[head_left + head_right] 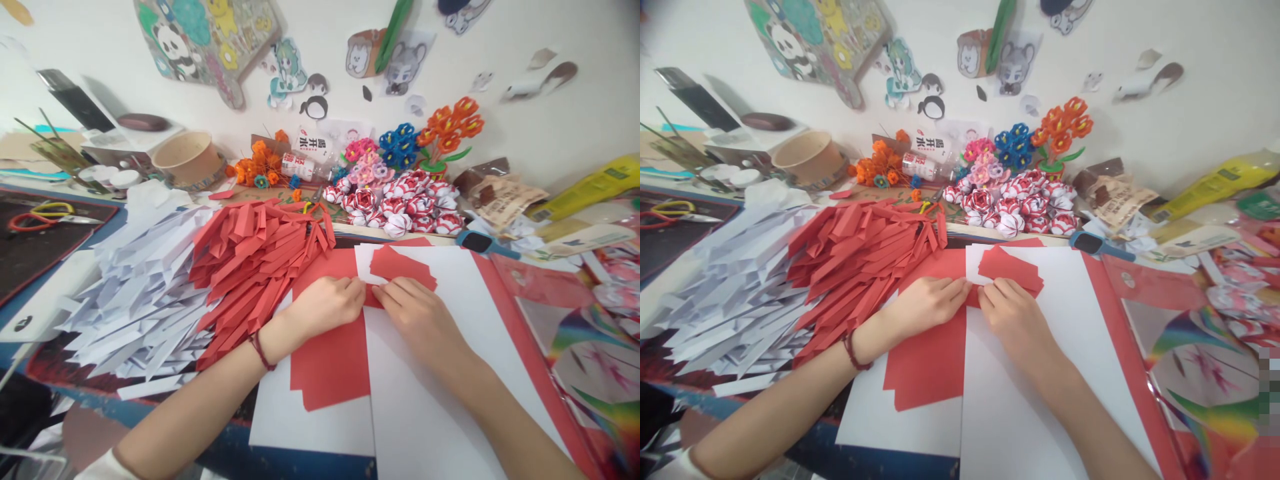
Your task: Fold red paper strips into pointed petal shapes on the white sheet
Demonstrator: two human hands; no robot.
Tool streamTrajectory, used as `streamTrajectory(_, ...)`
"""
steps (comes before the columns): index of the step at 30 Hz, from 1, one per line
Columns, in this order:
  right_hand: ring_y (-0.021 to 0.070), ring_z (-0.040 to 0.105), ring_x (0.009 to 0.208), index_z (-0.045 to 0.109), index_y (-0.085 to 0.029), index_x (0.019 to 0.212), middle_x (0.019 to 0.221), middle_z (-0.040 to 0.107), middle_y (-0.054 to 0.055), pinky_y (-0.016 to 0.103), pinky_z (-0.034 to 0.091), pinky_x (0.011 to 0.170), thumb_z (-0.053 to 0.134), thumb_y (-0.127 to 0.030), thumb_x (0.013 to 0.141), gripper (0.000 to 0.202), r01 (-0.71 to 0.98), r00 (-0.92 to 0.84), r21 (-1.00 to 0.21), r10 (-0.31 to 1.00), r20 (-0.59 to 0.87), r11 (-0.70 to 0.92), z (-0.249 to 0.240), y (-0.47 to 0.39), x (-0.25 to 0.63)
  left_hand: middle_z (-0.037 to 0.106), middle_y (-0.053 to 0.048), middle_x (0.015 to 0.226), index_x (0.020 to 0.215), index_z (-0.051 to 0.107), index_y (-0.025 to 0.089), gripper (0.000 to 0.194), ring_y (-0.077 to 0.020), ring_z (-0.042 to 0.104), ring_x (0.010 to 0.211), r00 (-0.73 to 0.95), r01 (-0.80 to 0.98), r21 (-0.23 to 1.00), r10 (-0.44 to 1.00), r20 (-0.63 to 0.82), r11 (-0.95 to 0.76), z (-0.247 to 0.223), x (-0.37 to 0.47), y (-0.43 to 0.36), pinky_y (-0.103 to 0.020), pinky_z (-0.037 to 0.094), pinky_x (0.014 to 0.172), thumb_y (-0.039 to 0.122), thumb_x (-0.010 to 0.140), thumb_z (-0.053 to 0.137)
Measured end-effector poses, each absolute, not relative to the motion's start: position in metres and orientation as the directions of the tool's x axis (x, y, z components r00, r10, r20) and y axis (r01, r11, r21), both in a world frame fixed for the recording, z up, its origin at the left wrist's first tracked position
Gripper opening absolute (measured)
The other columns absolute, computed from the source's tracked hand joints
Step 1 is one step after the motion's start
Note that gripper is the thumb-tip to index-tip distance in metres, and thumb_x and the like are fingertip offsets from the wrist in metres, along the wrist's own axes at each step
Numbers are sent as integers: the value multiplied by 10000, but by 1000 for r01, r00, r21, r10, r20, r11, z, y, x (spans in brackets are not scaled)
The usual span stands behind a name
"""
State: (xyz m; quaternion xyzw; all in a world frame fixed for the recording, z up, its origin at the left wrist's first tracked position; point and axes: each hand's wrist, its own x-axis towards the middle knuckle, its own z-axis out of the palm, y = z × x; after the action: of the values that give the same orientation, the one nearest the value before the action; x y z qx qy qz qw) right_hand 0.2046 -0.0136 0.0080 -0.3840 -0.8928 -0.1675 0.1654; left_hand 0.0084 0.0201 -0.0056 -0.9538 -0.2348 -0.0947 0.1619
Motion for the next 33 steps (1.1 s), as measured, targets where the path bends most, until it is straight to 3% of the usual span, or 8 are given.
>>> streamTrajectory(9, 219, 540, 760, 687, -82, 867, 758, 618, 96, 330, 442, 663, 447, -18, 884, 249, 795, -577, 75, 710, 404, 602, 7, -17, 205, 597, -76, 834, 942, 573, 101, 205, -165, 560, 670, 878, 475, -257, 432, 207, -842, -1, 10, 20, -281, 425, 510, 21, 900, 389)
streamTrajectory(19, 217, 544, 782, 684, -94, 981, 807, 665, 77, 345, 427, 689, 440, 7, 840, 300, 847, -478, -35, 788, 389, 531, 2, -19, 208, 593, -44, 835, 990, 552, 120, 159, -155, 557, 586, 845, 530, -196, 494, 206, -825, 10, 4, 14, -288, 353, 458, 69, 908, 426)
streamTrajectory(33, 215, 574, 738, 713, -110, 973, 745, 668, 66, 334, 440, 689, 474, -28, 816, 298, 904, -383, -39, 846, 371, 426, 0, -21, 212, 611, -32, 765, 948, 546, 145, 161, -164, 567, 555, 800, 589, -112, 557, 222, -801, 10, 3, 14, -290, 295, 440, 76, 885, 415)
